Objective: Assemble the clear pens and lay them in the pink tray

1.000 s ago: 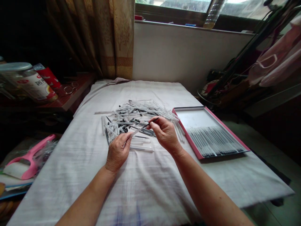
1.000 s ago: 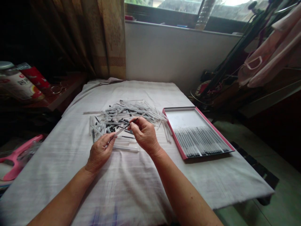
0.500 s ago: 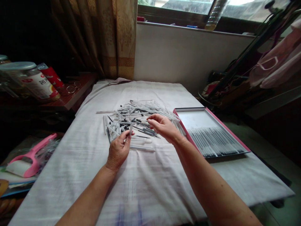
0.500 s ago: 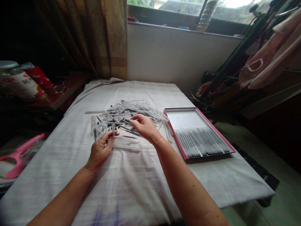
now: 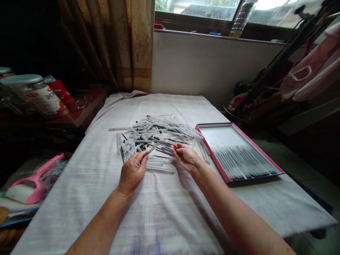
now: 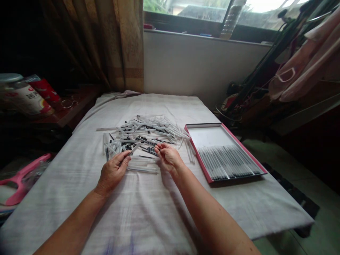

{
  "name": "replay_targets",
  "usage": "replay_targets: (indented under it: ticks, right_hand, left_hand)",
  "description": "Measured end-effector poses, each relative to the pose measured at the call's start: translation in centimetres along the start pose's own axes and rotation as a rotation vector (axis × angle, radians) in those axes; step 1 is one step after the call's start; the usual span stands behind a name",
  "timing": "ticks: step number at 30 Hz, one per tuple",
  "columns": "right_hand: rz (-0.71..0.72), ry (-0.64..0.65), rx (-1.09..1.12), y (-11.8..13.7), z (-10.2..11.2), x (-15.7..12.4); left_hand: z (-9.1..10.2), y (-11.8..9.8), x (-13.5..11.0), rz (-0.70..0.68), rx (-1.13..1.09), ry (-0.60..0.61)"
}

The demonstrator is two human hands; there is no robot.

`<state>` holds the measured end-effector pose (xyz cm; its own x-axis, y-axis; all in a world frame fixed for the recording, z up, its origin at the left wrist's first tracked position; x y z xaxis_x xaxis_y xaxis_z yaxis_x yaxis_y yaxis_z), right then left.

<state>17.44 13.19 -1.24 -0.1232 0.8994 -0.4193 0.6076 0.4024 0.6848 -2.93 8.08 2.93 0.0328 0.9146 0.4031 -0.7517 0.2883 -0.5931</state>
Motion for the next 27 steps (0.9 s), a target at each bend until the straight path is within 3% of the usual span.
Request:
replay_targets:
  ticks: [5, 11, 17, 21, 27]
  right_hand:
    - [0.031, 0.037, -0.062, -0.3, 0.6, -0.5]
    - [0.029, -0.017, -0.038, -1.0, 1.8, -1.2]
    - [0.036, -0.021, -0.065, 0.5, 2.4, -1.6]
    - [0.048, -0.003, -0.253, 0.7, 2.3, -2.2]
    - [0.249, 0.118, -0.545, 0.2, 0.5, -2.8]
  left_hand:
    - [-0.9, -1.0, -0.4, -0.107, 0.018, 0.070]
    - [-1.5, -1.5, -0.7, -0.162, 0.030, 0.104]
    - [-1.7, -1.8, -1.0, -0.180, 0.060, 0.112]
    - [-1.7, -1.9, -1.1, -0.191, 0.079, 0.121]
    - [-1.7, -2.6, -1.3, -0.250, 0.127, 0.137]
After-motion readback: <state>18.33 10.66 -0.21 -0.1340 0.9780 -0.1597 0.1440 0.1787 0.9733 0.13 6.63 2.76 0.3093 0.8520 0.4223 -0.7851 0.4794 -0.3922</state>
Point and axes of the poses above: each hand's wrist, its own x-axis towards the middle knuckle, its own z-axis out of the back of the hand, y = z × x, the point moved 7 cm from there along x, towards the middle knuckle, and after that the axes turned 2 degrees about y, right-handed, at the moved point
